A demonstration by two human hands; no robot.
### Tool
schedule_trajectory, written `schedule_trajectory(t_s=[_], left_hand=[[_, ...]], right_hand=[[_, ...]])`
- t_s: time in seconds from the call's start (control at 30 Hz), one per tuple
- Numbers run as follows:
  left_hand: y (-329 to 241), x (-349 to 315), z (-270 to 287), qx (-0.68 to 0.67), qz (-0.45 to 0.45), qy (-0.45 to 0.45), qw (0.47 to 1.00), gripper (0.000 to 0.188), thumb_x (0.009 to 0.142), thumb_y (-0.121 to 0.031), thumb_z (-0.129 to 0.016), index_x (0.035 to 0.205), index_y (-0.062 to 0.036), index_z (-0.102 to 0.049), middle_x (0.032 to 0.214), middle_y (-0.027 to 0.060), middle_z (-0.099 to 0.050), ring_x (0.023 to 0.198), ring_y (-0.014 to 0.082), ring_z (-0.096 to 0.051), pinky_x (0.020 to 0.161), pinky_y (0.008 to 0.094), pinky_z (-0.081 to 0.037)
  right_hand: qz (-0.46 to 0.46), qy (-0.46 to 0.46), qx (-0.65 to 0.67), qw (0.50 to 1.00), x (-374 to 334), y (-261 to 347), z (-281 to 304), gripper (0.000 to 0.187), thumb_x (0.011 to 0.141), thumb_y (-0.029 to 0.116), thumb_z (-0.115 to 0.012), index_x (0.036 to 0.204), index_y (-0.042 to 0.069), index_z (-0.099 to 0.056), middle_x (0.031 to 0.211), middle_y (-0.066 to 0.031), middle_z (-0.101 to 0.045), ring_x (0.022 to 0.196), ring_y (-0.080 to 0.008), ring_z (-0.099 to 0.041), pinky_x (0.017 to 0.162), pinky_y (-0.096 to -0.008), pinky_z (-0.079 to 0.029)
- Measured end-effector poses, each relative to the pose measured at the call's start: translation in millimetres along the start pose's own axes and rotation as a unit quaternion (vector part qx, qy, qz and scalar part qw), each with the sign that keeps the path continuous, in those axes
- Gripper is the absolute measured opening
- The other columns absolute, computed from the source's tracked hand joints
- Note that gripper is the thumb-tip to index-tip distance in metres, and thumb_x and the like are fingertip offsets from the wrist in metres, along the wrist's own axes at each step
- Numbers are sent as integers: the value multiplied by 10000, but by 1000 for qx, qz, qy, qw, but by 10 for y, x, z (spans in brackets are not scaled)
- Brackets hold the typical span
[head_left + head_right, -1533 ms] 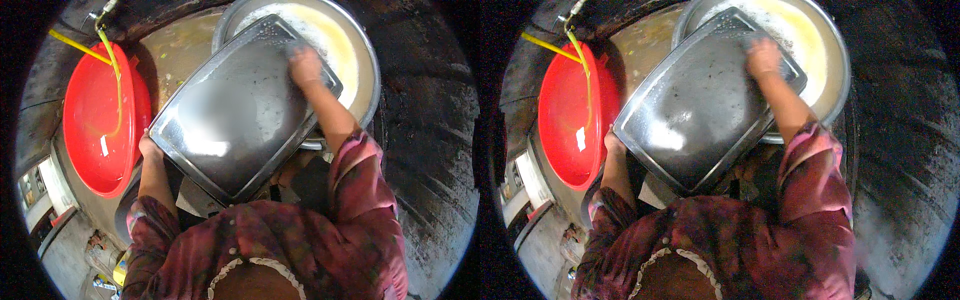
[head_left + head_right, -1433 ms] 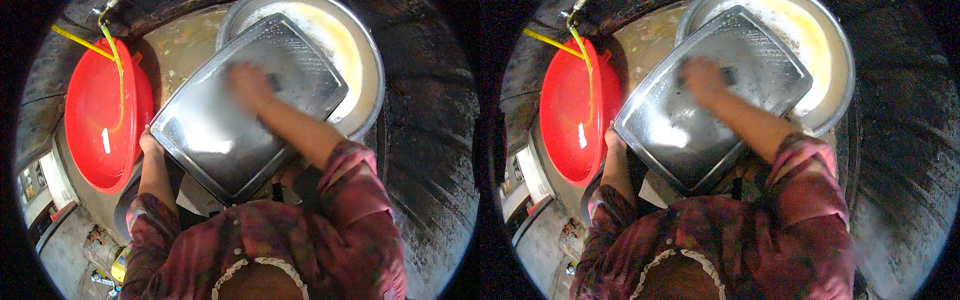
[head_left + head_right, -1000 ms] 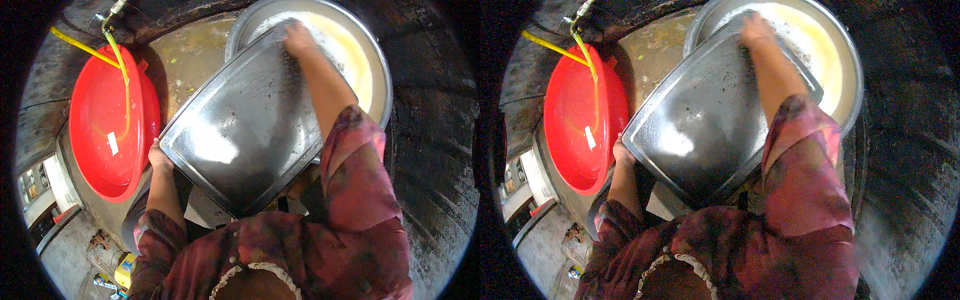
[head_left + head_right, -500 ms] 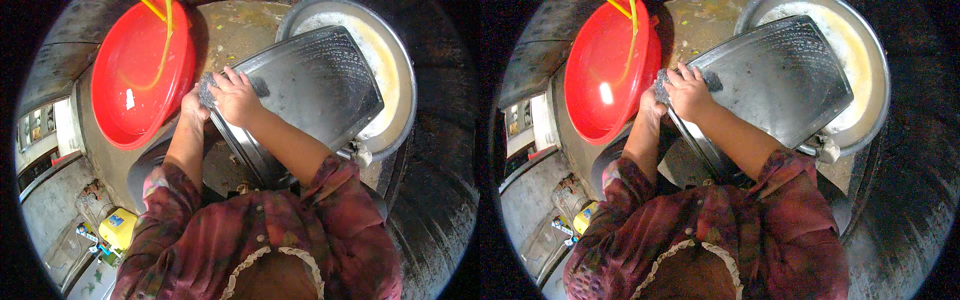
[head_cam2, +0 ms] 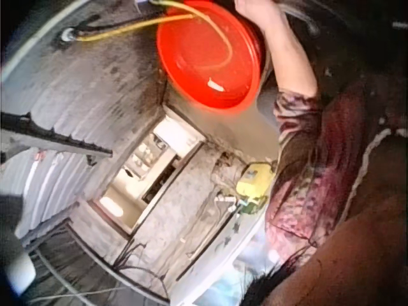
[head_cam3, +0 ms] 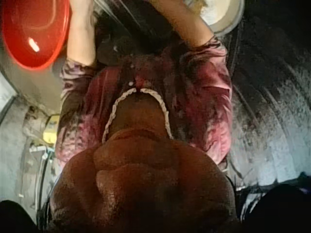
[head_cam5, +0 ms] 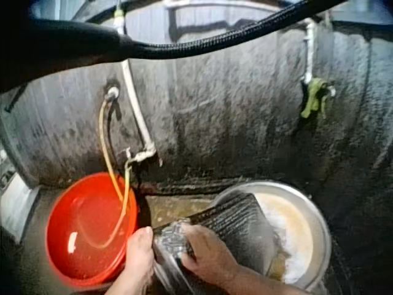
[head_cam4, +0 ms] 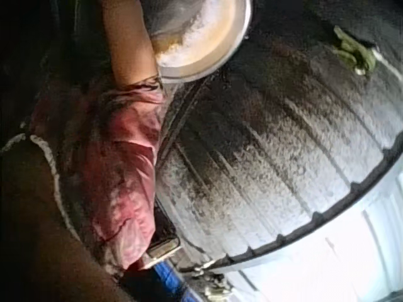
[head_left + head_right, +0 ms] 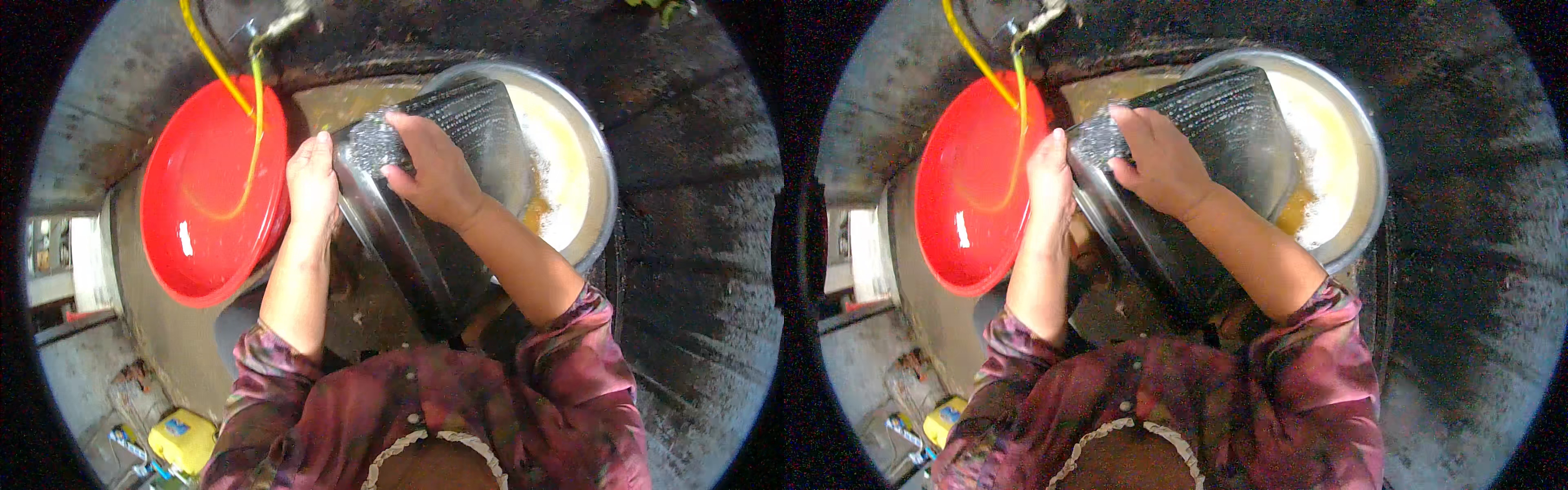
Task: The person scrubs a rectangular metal tray with a steel wool pad in a basin of soapy water. They rinse the tray under a running tap and place it in a red basin. They repeat this process for a second tray.
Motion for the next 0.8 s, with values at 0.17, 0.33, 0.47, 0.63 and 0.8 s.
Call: schedule_trajectory(t_s=[0.17, 0.33, 0.47, 0.63, 0.8], left_hand=[[-944, -251, -892, 213, -173, 142, 951, 208, 906, -145, -466, 909, 15, -599, 821, 40, -593, 749, 94, -519, 689, 246, -427], [-1230, -678, -1517, 114, -214, 327, 913, 241, 873, -108, -552, 1070, 29, -575, 1009, 50, -618, 901, 108, -567, 815, 246, -443], [-1076, -825, -1682, 78, -140, 367, 916, 221, 872, -137, -563, 1017, 28, -589, 953, 39, -620, 851, 92, -561, 775, 235, -447], [-1226, -908, -1883, 182, -190, 325, 908, 119, 854, -111, -572, 856, 2, -610, 795, 4, -593, 729, 56, -519, 659, 207, -425], [-1472, -1021, -2359, 171, -202, 311, 913, 79, 832, -72, -589, 849, 4, -599, 784, 10, -597, 697, 66, -530, 633, 214, -428]], right_hand=[[28, -74, -53, 995, 355, 430, 930, 549, 620, 154, -657, 1121, 6, -489, 1006, -178, -543, 959, -347, -525, 831, -411, -439], [120, -99, -78, 985, 343, 657, 1411, 543, 581, 163, -674, 1080, 25, -512, 1025, -165, -547, 959, -346, -527, 851, -394, -430], [3, 26, 70, 997, 146, 358, 1340, 566, 653, 184, -673, 1154, 25, -465, 1101, -182, -534, 1025, -347, -528, 884, -382, -423], [-26, -35, 77, 996, 24, 341, 1628, 640, 668, 138, -665, 1251, 29, -424, 1148, -185, -525, 1075, -307, -523, 927, -354, -411], [-33, -103, 104, 989, 49, 210, 2093, 728, 650, 117, -672, 1306, 30, -368, 1185, -175, -521, 1091, -247, -526, 936, -324, -407]])
Point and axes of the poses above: each hand's wrist, its own x-axis towards the middle knuckle, its own z-axis out of the back of the hand, y = z × x, the point moved 10 cm from there along x, towards the middle knuckle
